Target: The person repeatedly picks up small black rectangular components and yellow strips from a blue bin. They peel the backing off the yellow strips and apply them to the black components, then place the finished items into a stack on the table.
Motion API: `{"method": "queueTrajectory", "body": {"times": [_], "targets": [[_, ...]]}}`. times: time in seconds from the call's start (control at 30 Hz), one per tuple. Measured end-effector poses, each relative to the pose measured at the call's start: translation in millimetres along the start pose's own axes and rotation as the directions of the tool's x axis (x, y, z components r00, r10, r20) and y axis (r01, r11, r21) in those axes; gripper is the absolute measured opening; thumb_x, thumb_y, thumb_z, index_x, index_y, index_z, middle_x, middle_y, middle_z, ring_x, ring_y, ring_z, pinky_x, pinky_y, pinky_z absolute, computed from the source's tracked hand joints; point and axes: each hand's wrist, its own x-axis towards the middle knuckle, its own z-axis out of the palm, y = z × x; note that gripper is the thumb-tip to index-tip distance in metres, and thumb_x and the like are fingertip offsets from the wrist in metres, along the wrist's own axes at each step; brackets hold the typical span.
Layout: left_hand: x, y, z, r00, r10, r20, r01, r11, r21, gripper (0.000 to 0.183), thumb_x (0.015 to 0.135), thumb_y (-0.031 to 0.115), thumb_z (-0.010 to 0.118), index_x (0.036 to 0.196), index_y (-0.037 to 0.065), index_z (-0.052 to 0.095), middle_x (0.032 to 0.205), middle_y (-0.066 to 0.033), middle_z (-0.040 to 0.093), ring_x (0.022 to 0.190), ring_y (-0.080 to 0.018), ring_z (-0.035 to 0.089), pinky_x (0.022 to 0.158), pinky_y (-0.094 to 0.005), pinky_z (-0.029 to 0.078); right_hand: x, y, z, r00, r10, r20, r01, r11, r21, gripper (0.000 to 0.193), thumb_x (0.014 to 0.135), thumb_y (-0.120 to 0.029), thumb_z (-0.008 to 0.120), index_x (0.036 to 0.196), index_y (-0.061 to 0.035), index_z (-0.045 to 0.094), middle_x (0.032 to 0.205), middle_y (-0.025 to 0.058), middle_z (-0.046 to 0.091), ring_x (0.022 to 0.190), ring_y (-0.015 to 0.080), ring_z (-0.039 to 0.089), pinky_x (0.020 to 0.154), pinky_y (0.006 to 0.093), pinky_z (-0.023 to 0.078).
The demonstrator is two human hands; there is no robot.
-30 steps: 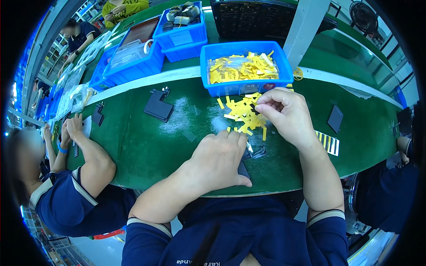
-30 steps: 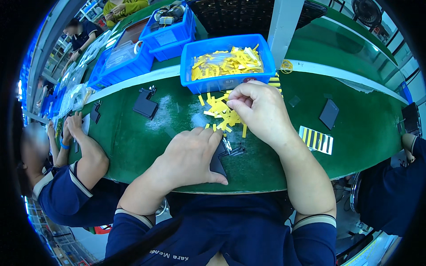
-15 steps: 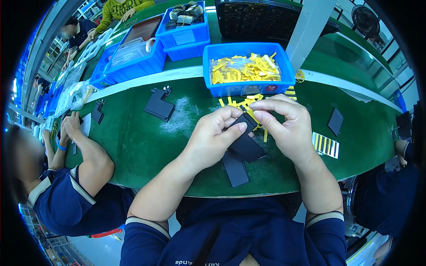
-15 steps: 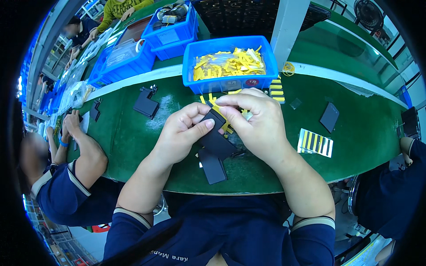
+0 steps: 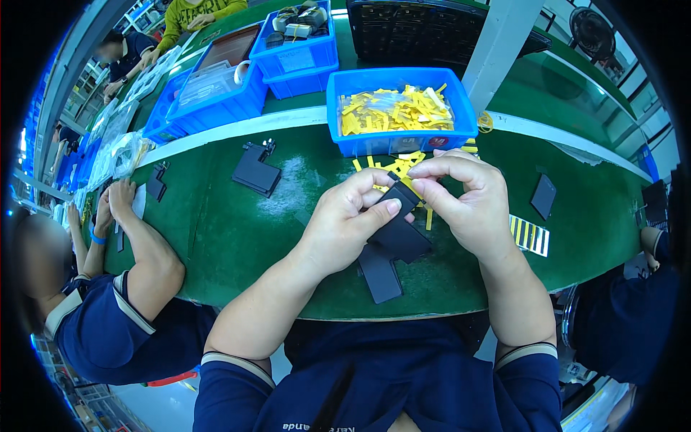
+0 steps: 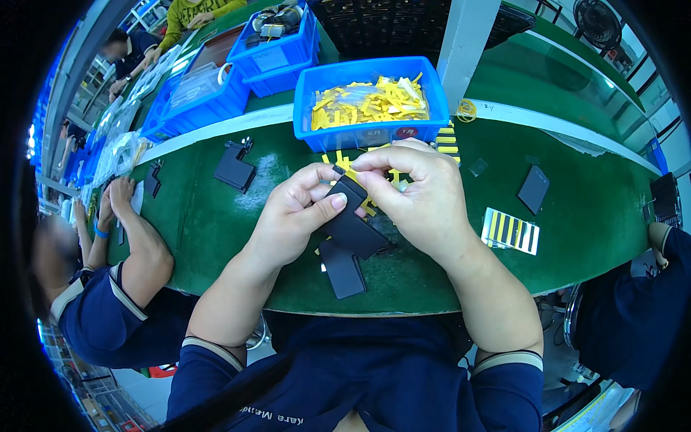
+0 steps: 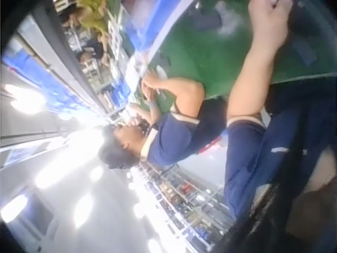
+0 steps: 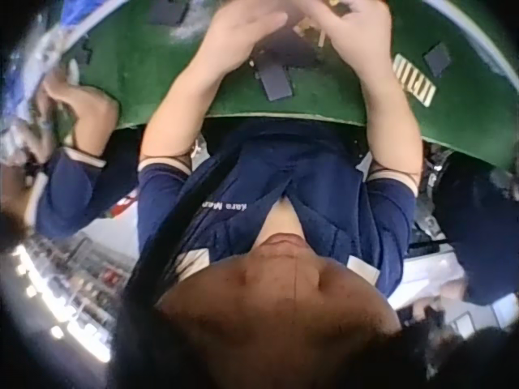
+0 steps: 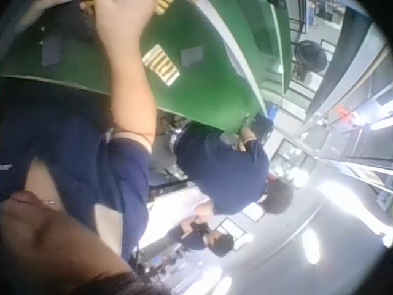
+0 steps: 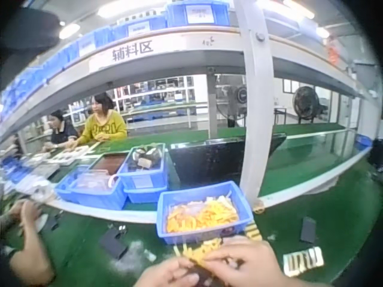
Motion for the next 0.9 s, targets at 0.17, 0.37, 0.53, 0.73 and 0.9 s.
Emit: {"method": "queueTrajectory", "body": {"times": [0.17, 0.37, 0.53, 0.73, 0.9], "targets": [[0, 3, 0, 1.000, -0.013, -0.001, 0.013, 1.000, 0.016, 0.018, 0.093, 0.008, 0.052, 0.109, 0.001, 0.048, 0.094, -0.0113, 0.065, 0.088, -0.0141, 0.063, 0.079, -0.0270, 0.051, 1, 2, 1, 0.998, -0.054, -0.010, 0.054, 0.998, -0.031, 0.010, 0.073, -0.003, 0.068, 0.083, -0.0011, 0.069, 0.078, 0.0093, 0.068, 0.073, 0.0195, 0.063, 0.070, 0.0307, 0.048], [-1, 2, 0, 0.999, -0.023, -0.025, 0.024, 0.999, 0.044, 0.018, 0.092, 0.007, 0.053, 0.108, 0.002, 0.047, 0.094, -0.0117, 0.065, 0.087, -0.0132, 0.063, 0.078, -0.0259, 0.050, 2, 3, 2, 0.993, -0.115, -0.008, 0.114, 0.989, -0.094, 0.009, 0.071, -0.003, 0.068, 0.080, -0.0012, 0.067, 0.075, 0.0094, 0.066, 0.071, 0.0223, 0.062, 0.069, 0.0317, 0.048], [-4, 2, 3, 0.996, 0.072, -0.046, -0.062, 0.978, 0.197, 0.022, 0.091, 0.005, 0.056, 0.110, 0.002, 0.047, 0.094, -0.0094, 0.065, 0.084, -0.0096, 0.060, 0.072, -0.0212, 0.047, -1, 4, 8, 0.999, -0.044, 0.015, 0.045, 0.997, -0.065, 0.010, 0.071, -0.005, 0.069, 0.080, -0.0008, 0.066, 0.074, 0.0092, 0.064, 0.072, 0.0229, 0.062, 0.068, 0.0324, 0.048], [-7, 6, 5, 0.985, 0.164, -0.058, -0.111, 0.847, 0.520, 0.024, 0.090, 0.005, 0.057, 0.112, 0.001, 0.048, 0.091, -0.0076, 0.066, 0.081, -0.0074, 0.059, 0.070, -0.0196, 0.045, -4, -1, 13, 0.979, 0.195, 0.064, -0.202, 0.970, 0.134, 0.013, 0.074, -0.007, 0.069, 0.085, 0.0004, 0.066, 0.081, 0.0088, 0.062, 0.075, 0.0214, 0.062, 0.070, 0.0326, 0.049], [-4, 0, 2, 0.961, 0.258, -0.100, -0.200, 0.896, 0.396, 0.022, 0.089, 0.006, 0.057, 0.109, -0.001, 0.049, 0.088, -0.0089, 0.067, 0.080, -0.0090, 0.061, 0.070, -0.0217, 0.047, -2, 7, 7, 0.999, -0.042, 0.024, 0.042, 0.999, 0.026, 0.014, 0.075, -0.007, 0.068, 0.088, -0.0002, 0.066, 0.095, 0.0109, 0.061, 0.088, 0.0225, 0.061, 0.078, 0.0328, 0.048]]}}
